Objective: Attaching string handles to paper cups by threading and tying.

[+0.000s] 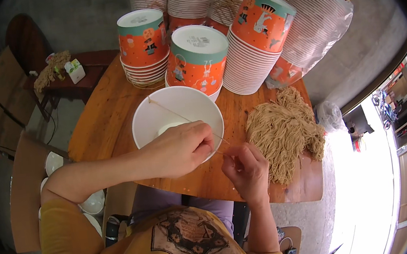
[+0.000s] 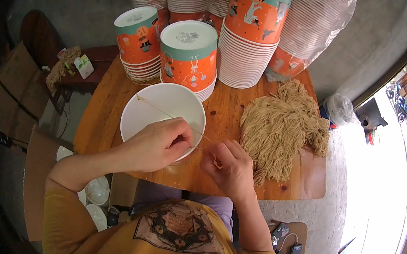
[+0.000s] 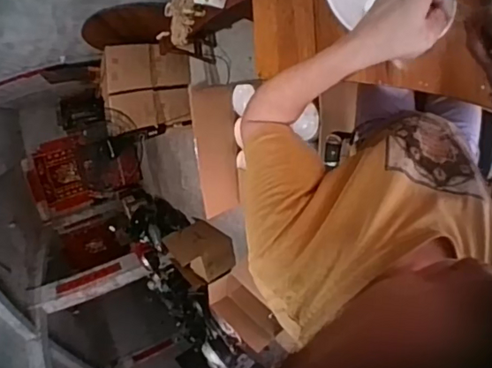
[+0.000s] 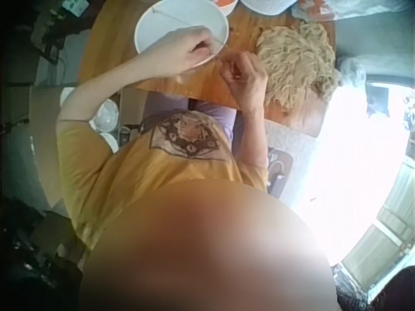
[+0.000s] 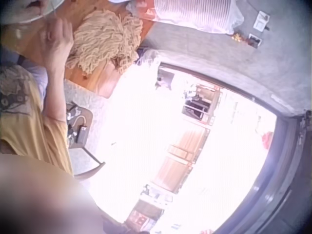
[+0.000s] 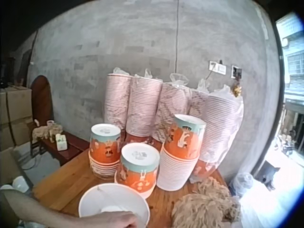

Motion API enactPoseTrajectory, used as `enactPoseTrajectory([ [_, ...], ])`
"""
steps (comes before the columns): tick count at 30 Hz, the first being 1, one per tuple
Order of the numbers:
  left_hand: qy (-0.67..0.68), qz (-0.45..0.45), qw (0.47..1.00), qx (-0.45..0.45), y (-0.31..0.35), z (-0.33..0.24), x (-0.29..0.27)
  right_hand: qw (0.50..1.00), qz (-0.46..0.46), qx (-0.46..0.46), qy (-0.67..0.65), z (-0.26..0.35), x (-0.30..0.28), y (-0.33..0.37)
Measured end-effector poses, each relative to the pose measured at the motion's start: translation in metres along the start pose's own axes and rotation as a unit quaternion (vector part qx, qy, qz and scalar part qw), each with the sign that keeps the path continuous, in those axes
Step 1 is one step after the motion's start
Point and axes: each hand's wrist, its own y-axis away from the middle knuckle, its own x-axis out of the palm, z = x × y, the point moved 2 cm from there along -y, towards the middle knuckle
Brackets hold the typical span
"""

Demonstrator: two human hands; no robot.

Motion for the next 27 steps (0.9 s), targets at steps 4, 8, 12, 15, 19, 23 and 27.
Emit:
enactPoseTrajectory([
  [4,0.002,-0.03,0.999,-0.017,0.002,0.004,-0.006,1.0,-0.001,0.014,0.019,-0.005,-0.004,0.005],
  [8,0.018,-0.024,0.999,-0.014,0.004,0.006,-0.008,0.994,0.018,0.079,-0.069,-0.003,-0.005,0.005],
  [12,0.048,0.001,0.998,-0.039,0.008,-0.004,-0.009,0.997,-0.002,0.049,-0.064,0.001,-0.013,-0.002],
  [15,-0.033,0.039,0.998,-0.022,0.021,-0.011,-0.008,0.999,0.005,0.001,-0.053,0.007,-0.019,-0.02],
  [19,-0.142,0.016,0.985,0.094,0.045,-0.013,-0.004,0.997,0.042,-0.034,-0.056,0.016,-0.016,-0.045],
  [23,-0.208,0.009,0.97,0.125,0.059,-0.012,-0.013,0.984,0.141,-0.084,-0.067,0.021,0.001,-0.066],
  [27,-0.251,-0.051,0.951,0.176,0.063,0.0,-0.029,0.969,0.238,-0.068,-0.004,0.027,0.016,-0.072],
])
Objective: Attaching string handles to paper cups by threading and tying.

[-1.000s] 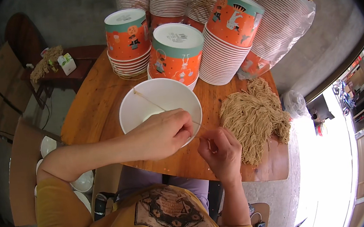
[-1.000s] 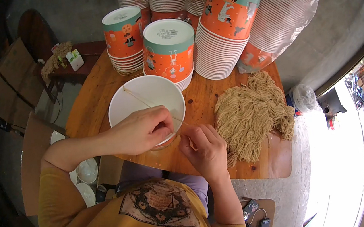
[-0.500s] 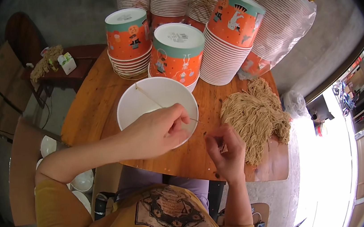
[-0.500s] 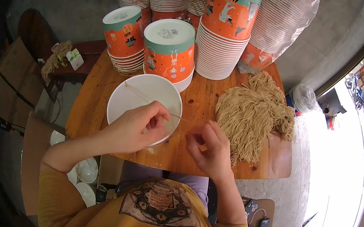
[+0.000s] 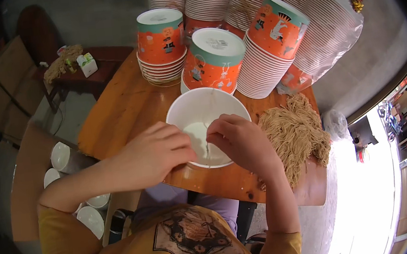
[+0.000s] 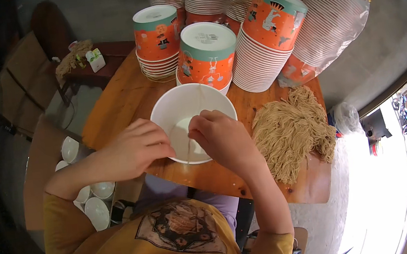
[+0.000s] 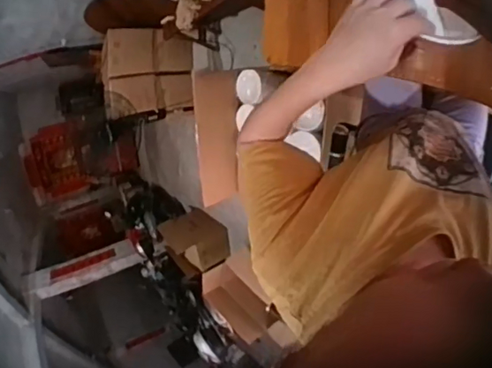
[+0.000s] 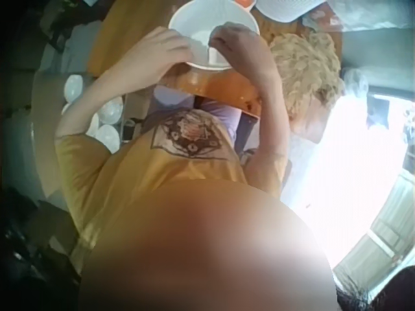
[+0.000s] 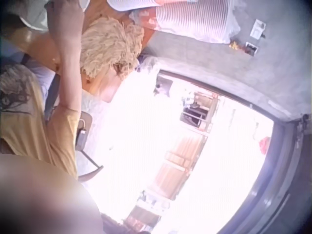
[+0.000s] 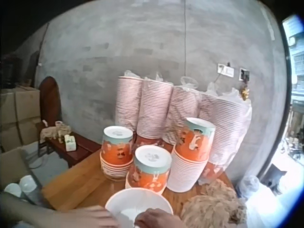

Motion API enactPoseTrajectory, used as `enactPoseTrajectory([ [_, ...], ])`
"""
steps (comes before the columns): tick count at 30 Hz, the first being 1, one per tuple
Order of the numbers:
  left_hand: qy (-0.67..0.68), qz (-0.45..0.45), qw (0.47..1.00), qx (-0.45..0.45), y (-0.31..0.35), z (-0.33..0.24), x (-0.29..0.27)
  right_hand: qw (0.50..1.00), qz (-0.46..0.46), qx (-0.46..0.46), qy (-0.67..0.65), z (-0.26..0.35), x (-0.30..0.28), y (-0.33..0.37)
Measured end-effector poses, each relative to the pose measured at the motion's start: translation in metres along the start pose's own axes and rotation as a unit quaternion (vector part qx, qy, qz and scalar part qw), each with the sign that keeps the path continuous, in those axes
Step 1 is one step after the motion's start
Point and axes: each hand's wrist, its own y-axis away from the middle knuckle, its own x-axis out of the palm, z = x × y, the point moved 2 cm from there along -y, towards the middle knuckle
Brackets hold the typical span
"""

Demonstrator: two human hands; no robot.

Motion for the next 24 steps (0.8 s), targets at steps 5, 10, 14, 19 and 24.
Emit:
enactPoseTrajectory([
  [5,0.097,0.021,0.971,-0.219,-0.017,0.003,0.0,1.0,0.006,0.019,0.007,0.0,0.018,-0.007],
  [10,0.026,0.054,0.971,-0.233,-0.036,0.016,0.021,0.998,-0.003,0.059,-0.009,0.003,0.016,-0.008],
  [14,0.041,0.062,0.974,-0.215,-0.041,0.022,0.025,0.998,-0.039,0.047,0.001,0.0,0.02,-0.008],
  [19,0.1,0.129,0.962,-0.218,-0.04,0.014,0.018,0.992,-0.068,0.064,0.08,-0.013,0.025,-0.014],
  [24,0.095,0.104,0.981,-0.131,-0.025,0.017,0.015,0.989,-0.079,0.012,0.127,-0.01,0.031,-0.015],
])
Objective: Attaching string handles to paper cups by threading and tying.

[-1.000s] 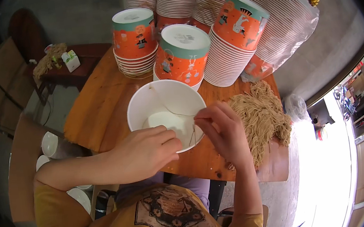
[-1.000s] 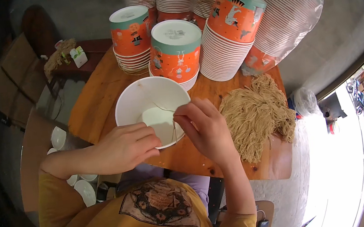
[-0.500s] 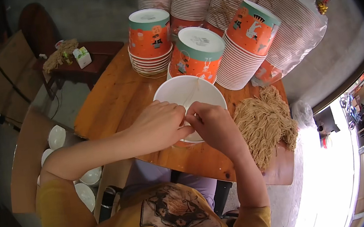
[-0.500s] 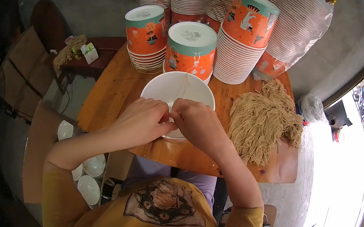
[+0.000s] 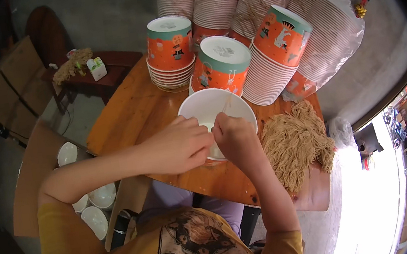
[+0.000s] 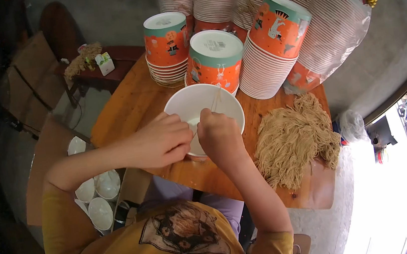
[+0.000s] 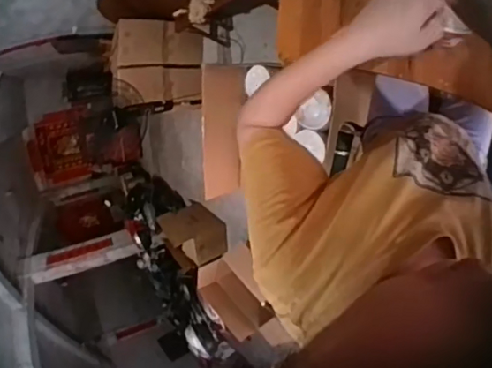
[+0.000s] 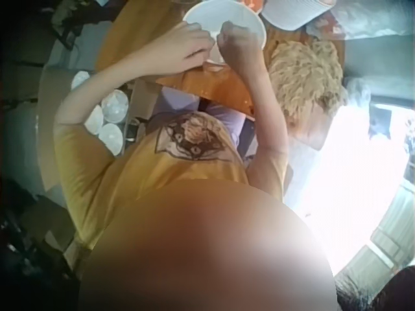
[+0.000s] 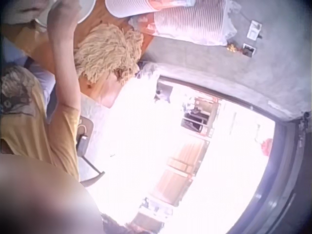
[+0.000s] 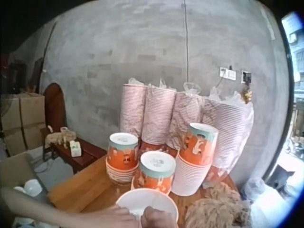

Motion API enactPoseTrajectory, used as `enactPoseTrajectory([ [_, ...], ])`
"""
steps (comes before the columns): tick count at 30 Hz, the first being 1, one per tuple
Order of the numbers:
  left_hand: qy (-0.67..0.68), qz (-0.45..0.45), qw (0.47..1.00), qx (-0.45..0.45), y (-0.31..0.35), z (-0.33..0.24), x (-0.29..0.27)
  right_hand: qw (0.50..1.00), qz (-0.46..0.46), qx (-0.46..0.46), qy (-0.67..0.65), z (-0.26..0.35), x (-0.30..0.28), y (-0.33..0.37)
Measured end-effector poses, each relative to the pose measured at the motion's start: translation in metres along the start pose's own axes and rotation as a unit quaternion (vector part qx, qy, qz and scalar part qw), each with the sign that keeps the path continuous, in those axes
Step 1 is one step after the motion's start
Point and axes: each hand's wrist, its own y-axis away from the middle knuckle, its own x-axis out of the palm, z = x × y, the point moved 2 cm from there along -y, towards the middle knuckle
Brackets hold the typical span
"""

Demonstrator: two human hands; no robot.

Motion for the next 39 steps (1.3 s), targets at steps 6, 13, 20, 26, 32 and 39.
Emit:
enactPoseTrajectory([
  [6,-0.096,-0.084,0.978,0.167,0.022,0.004,0.003,0.998,-0.021,0.017,-0.061,0.007,-0.011,-0.004],
  [13,-0.147,-0.092,0.973,0.155,0.058,0.02,-0.067,0.957,0.173,-0.063,-0.225,0.028,-0.059,0.004],
  [20,-0.179,-0.362,0.915,0.01,0.089,0.042,-0.141,0.916,0.115,0.052,-0.382,0.043,0.022,-0.072],
  [26,-0.182,-0.586,0.789,0.035,0.124,0.033,-0.141,0.668,-0.088,0.104,-0.732,0.023,0.072,-0.182],
  [32,-0.04,-0.498,0.865,-0.056,0.123,0.069,-0.092,0.502,-0.2,0.288,-0.791,-0.01,0.141,-0.217],
  [39,0.097,-0.411,0.901,-0.102,0.09,0.105,-0.053,0.522,-0.141,0.294,-0.788,-0.027,0.178,-0.179],
])
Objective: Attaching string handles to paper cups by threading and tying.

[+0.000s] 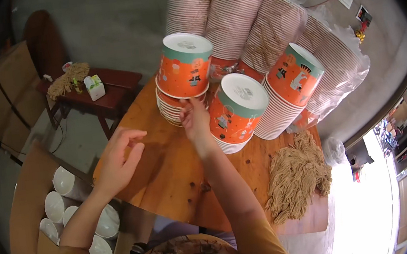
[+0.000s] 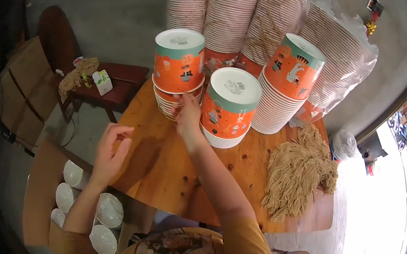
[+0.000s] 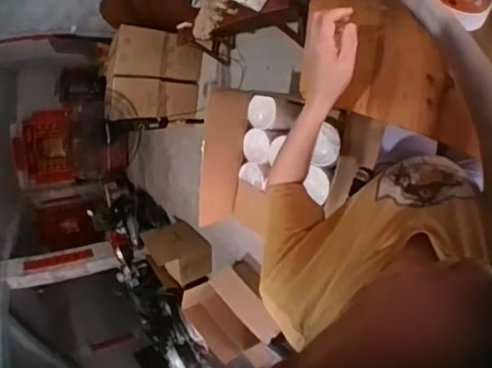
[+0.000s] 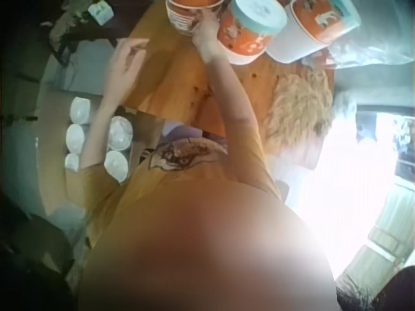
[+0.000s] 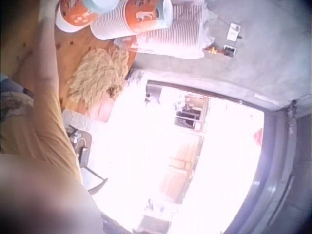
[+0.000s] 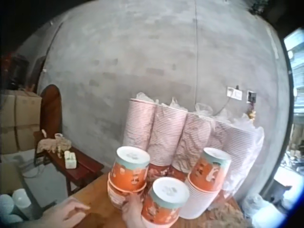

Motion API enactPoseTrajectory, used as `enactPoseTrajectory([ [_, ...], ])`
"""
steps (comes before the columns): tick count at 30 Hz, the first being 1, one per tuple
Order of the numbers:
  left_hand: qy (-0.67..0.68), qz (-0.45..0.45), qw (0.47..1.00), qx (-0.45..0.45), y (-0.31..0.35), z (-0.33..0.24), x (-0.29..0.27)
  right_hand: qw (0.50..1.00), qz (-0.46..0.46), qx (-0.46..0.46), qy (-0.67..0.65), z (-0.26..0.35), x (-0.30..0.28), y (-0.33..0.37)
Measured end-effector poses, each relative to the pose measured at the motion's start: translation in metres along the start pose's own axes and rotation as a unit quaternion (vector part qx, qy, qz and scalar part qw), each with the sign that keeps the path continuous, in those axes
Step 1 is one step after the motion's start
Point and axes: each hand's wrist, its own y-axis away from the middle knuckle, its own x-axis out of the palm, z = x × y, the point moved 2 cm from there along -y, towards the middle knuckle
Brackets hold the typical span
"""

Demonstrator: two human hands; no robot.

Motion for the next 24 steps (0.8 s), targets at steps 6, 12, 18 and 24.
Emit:
enactPoseTrajectory([
  [6,0.06,0.059,0.994,-0.064,0.0,0.042,0.057,0.735,0.093,-0.255,0.622,0.064,0.015,0.105],
  [12,0.091,0.105,0.99,-0.028,-0.017,0.056,0.15,0.412,0.022,-0.472,0.779,0.166,0.003,0.116],
  [18,0.109,0.049,0.989,-0.088,-0.033,0.059,0.206,0.505,0.059,-0.434,0.743,0.174,0.005,0.11],
  [24,0.115,0.036,0.988,-0.098,-0.034,0.066,0.213,0.512,0.077,-0.459,0.722,0.174,0.009,0.113],
])
